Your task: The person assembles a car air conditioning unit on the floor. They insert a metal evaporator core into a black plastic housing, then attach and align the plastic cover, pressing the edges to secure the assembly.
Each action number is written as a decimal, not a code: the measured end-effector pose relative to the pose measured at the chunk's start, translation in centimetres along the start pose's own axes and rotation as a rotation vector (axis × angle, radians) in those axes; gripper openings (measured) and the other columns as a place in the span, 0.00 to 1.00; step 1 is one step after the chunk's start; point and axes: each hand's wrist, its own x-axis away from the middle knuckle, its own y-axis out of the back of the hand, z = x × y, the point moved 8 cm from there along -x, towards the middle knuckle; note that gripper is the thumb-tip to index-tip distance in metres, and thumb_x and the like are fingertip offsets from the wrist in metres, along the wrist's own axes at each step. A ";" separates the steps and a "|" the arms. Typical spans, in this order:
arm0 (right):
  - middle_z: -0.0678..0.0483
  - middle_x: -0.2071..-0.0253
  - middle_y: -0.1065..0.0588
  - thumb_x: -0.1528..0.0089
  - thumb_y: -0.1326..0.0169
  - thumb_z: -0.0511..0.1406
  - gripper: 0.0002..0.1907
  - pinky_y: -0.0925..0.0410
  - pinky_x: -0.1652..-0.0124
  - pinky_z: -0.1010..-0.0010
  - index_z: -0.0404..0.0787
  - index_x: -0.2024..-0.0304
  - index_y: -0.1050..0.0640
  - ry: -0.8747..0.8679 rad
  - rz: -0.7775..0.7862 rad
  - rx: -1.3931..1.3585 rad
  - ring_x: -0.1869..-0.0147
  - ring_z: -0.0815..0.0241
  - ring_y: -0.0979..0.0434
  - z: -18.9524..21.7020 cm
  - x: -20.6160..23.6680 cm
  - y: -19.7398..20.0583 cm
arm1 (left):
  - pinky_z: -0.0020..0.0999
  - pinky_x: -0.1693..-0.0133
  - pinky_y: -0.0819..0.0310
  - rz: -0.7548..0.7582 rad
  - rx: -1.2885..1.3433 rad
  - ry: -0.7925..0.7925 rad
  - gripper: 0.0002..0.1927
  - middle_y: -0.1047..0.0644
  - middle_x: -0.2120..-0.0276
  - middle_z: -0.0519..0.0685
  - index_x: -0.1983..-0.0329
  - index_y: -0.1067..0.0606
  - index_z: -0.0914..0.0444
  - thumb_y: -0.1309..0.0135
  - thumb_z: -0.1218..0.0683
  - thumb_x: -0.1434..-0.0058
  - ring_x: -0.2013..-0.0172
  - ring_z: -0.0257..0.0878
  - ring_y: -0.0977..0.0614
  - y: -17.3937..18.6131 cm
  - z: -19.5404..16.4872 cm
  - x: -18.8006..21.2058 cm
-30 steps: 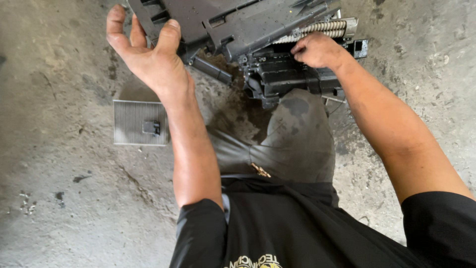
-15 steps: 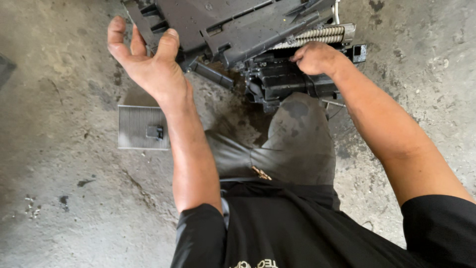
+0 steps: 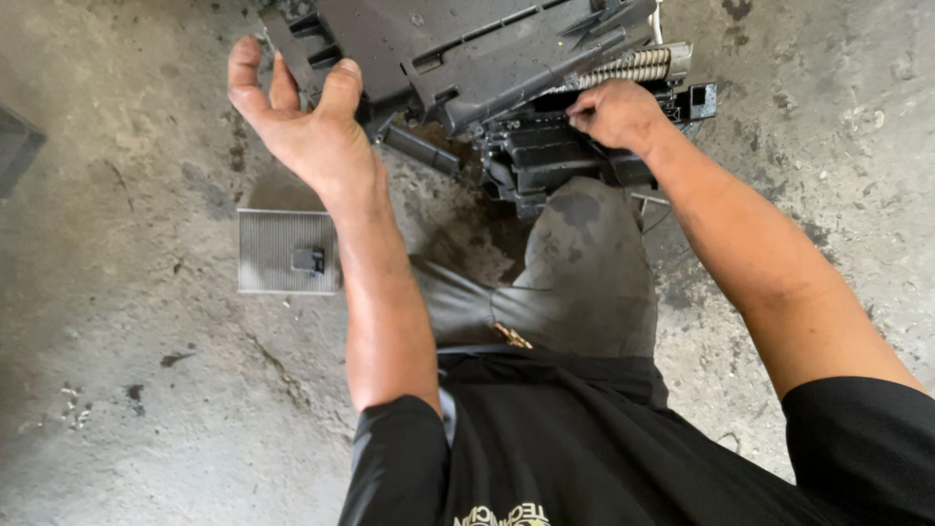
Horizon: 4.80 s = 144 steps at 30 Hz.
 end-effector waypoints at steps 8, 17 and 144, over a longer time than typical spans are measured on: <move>0.47 0.50 0.21 0.39 0.38 0.48 0.18 0.31 0.47 0.54 0.50 0.49 0.18 -0.017 -0.133 0.114 0.44 0.42 0.24 -0.2 1.3 -0.8 | 0.44 0.43 0.22 0.011 -0.004 0.031 0.40 0.31 0.39 0.65 0.30 0.42 0.61 0.43 0.76 0.42 0.45 0.51 0.22 -1.6 0.4 1.7; 0.48 0.48 0.21 0.36 0.41 0.46 0.15 0.32 0.44 0.55 0.54 0.48 0.18 -0.017 -0.139 0.001 0.42 0.43 0.24 -0.5 1.7 -1.8 | 0.43 0.44 0.21 0.038 -0.083 0.006 0.40 0.33 0.36 0.65 0.29 0.43 0.61 0.43 0.76 0.41 0.44 0.52 0.22 -1.7 0.8 1.9; 0.52 0.34 0.28 0.29 0.43 0.41 0.30 0.30 0.40 0.69 0.37 0.28 0.33 -0.152 -0.713 -1.454 0.35 0.61 0.27 -15.1 10.9 5.3 | 0.41 0.53 0.21 0.329 -0.355 0.508 0.48 0.21 0.50 0.53 0.24 0.51 0.67 0.44 0.71 0.46 0.53 0.44 0.18 -0.8 18.3 3.3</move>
